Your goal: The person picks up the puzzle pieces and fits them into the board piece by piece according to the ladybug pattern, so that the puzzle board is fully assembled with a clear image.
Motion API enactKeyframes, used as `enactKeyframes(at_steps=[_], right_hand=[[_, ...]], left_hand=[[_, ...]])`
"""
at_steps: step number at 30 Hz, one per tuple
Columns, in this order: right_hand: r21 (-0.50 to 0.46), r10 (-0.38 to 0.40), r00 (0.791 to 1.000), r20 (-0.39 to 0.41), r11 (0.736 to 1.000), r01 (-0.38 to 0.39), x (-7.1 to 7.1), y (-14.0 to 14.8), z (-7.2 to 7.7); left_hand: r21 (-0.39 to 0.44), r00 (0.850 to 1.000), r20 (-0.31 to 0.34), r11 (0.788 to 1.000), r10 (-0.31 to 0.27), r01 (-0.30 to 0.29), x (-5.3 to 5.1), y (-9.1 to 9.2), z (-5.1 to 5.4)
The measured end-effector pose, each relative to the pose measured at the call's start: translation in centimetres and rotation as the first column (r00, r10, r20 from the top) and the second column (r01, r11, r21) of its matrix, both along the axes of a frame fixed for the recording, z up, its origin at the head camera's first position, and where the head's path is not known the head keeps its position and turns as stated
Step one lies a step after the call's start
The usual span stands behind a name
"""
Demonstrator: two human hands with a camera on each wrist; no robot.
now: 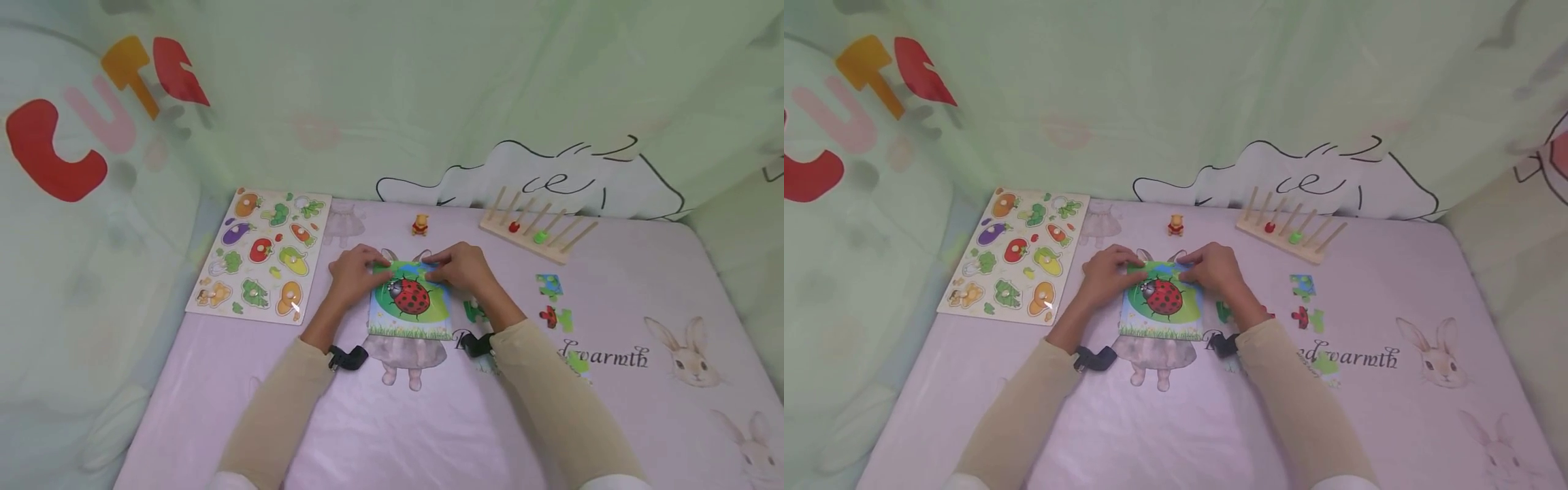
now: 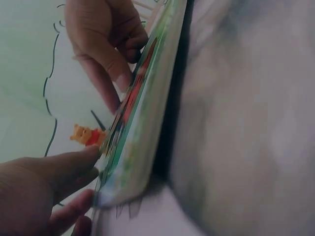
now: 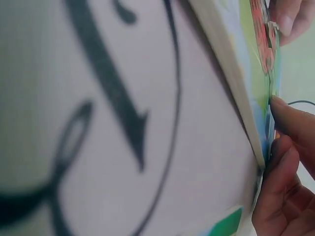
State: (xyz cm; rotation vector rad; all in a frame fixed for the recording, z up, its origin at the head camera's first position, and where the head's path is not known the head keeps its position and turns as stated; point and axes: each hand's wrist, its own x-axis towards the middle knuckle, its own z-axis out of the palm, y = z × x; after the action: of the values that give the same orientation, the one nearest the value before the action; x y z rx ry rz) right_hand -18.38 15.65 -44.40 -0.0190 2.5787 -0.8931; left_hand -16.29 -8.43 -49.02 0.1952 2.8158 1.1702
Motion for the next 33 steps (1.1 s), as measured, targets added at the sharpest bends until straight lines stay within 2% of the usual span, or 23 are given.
enactKeyframes(at_steps=[5, 13, 18, 26, 33], right_hand=[[0.000, 0.006, 1.000, 0.005, 1.000, -0.006, 0.0, 0.1, 0.0], [-0.033, 0.007, 0.999, 0.035, 0.999, -0.006, 0.1, 0.1, 0.3], [-0.045, -0.003, 0.999, 0.046, 0.999, 0.005, 0.0, 0.3, 0.2], [-0.047, -0.013, 0.999, 0.031, 0.999, 0.014, 0.0, 0.1, 0.0], [-0.053, -0.031, 0.999, 0.029, 0.998, 0.032, 0.1, 0.1, 0.3]], left_hand=[[-0.026, 0.996, 0.031, 0.996, 0.086, -0.085, 0.0, 1.1, 0.5], [-0.012, 0.992, 0.042, 0.993, 0.121, -0.120, 0.1, 1.6, 0.8], [-0.005, 0.994, 0.037, 0.995, 0.100, -0.100, -0.1, 1.5, 0.6], [0.006, 0.997, 0.076, 1.000, 0.012, -0.012, -0.4, 0.1, 0.3], [0.026, 0.996, 0.084, 1.000, -0.003, 0.001, -0.5, -0.1, 0.5]])
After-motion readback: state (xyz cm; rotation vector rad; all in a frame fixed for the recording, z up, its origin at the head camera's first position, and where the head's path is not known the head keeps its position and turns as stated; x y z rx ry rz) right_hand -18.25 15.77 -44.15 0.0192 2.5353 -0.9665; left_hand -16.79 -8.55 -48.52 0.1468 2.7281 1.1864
